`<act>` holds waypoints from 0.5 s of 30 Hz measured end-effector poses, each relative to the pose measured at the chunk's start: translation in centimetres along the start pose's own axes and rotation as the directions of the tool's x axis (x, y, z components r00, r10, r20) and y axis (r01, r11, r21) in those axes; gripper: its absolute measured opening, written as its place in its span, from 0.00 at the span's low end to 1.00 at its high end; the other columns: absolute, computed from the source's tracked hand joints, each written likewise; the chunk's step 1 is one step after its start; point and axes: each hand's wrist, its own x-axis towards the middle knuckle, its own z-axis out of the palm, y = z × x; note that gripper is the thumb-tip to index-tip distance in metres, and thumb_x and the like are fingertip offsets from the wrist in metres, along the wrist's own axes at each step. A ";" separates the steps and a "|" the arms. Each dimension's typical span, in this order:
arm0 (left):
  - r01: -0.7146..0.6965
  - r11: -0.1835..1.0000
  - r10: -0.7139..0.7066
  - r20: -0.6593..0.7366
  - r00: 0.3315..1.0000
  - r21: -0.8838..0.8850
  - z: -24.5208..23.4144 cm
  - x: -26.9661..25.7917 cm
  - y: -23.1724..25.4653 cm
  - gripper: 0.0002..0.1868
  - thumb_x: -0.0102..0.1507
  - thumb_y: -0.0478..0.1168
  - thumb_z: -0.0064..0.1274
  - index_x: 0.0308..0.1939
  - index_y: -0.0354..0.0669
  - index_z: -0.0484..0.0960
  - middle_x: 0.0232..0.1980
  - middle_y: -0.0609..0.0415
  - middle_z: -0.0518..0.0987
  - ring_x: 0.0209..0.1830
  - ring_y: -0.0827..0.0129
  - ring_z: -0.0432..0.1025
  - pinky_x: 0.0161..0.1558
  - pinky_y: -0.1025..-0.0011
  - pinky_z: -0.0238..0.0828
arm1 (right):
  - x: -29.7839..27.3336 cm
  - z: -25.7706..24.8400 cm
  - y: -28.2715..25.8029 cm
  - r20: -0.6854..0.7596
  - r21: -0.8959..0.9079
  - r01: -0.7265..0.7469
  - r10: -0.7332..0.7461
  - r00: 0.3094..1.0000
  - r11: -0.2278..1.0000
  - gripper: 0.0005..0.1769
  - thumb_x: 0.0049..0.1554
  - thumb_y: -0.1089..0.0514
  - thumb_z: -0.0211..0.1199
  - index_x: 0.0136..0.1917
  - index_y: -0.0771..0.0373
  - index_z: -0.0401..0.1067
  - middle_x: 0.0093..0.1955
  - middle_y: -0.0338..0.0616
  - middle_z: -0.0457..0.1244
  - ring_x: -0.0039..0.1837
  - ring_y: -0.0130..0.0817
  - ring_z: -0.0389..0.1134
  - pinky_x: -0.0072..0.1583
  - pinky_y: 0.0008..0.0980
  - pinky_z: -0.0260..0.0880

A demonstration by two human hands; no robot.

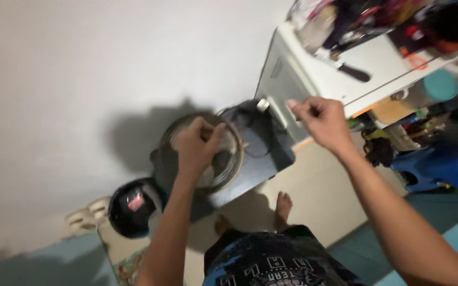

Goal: The person disassembles a small table fan, removes the front grille, and uses a screwdriver to loosen a screw on the fan's central hub. They then reassemble the fan by replacing the grille and securing it.

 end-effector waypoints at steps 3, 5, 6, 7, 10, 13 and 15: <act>0.123 0.990 -0.130 0.104 0.986 0.075 3.4 1.8 3.5 0.17 0.64 0.50 0.60 0.33 0.38 0.80 0.25 0.49 0.81 0.23 0.60 0.78 0.30 0.64 0.72 | 2.1 -4.9 2.5 -0.053 -0.135 -0.029 0.022 0.998 0.990 0.26 0.64 0.45 0.65 0.33 0.67 0.74 0.25 0.44 0.63 0.29 0.30 0.59 0.36 0.32 0.58; 0.011 0.984 -0.034 0.125 0.992 0.175 6.0 2.8 5.5 0.15 0.65 0.48 0.60 0.34 0.39 0.81 0.27 0.48 0.82 0.28 0.55 0.78 0.32 0.60 0.71 | 3.5 -7.7 4.9 -0.083 -0.178 -0.003 -0.012 0.996 0.984 0.23 0.63 0.46 0.66 0.35 0.66 0.75 0.27 0.45 0.63 0.30 0.33 0.61 0.37 0.34 0.59; -0.044 0.973 0.013 0.138 0.990 0.225 7.3 3.4 6.2 0.14 0.65 0.48 0.60 0.35 0.40 0.81 0.28 0.47 0.82 0.30 0.53 0.77 0.33 0.57 0.70 | 4.2 -8.9 6.1 -0.105 -0.166 0.027 -0.045 0.993 0.986 0.19 0.62 0.48 0.67 0.37 0.65 0.77 0.29 0.44 0.64 0.32 0.34 0.61 0.38 0.35 0.60; -0.064 0.980 0.034 0.164 0.986 0.186 8.6 4.0 6.9 0.12 0.63 0.46 0.60 0.37 0.41 0.82 0.29 0.48 0.82 0.31 0.53 0.77 0.33 0.57 0.71 | 4.9 -9.9 7.4 -0.124 -0.155 0.059 -0.078 0.989 0.986 0.16 0.61 0.49 0.68 0.39 0.64 0.78 0.31 0.43 0.65 0.33 0.35 0.61 0.39 0.36 0.60; -0.117 0.991 0.101 0.226 0.969 0.059 13.0 5.5 8.3 0.11 0.60 0.43 0.58 0.43 0.43 0.82 0.33 0.49 0.82 0.34 0.54 0.78 0.36 0.57 0.73 | 7.3 -12.4 10.9 -0.153 -0.142 0.264 -0.285 0.946 0.954 0.13 0.54 0.55 0.69 0.50 0.63 0.79 0.41 0.45 0.68 0.42 0.35 0.67 0.46 0.34 0.67; -0.232 0.973 0.228 0.261 0.938 -0.014 17.7 6.9 9.4 0.08 0.60 0.42 0.57 0.42 0.45 0.83 0.37 0.51 0.82 0.38 0.56 0.78 0.42 0.60 0.76 | 9.9 -13.8 13.2 -0.088 -0.162 0.320 -0.336 0.938 0.934 0.15 0.55 0.56 0.69 0.55 0.62 0.78 0.48 0.48 0.68 0.50 0.39 0.70 0.50 0.37 0.69; -0.389 0.921 0.366 0.282 0.887 0.030 20.8 8.0 10.3 0.06 0.59 0.40 0.57 0.39 0.47 0.84 0.39 0.53 0.84 0.44 0.57 0.78 0.46 0.59 0.74 | 11.8 -13.9 13.9 -0.025 -0.146 0.405 -0.413 0.910 0.902 0.17 0.54 0.56 0.70 0.56 0.64 0.77 0.50 0.51 0.69 0.52 0.44 0.70 0.53 0.39 0.70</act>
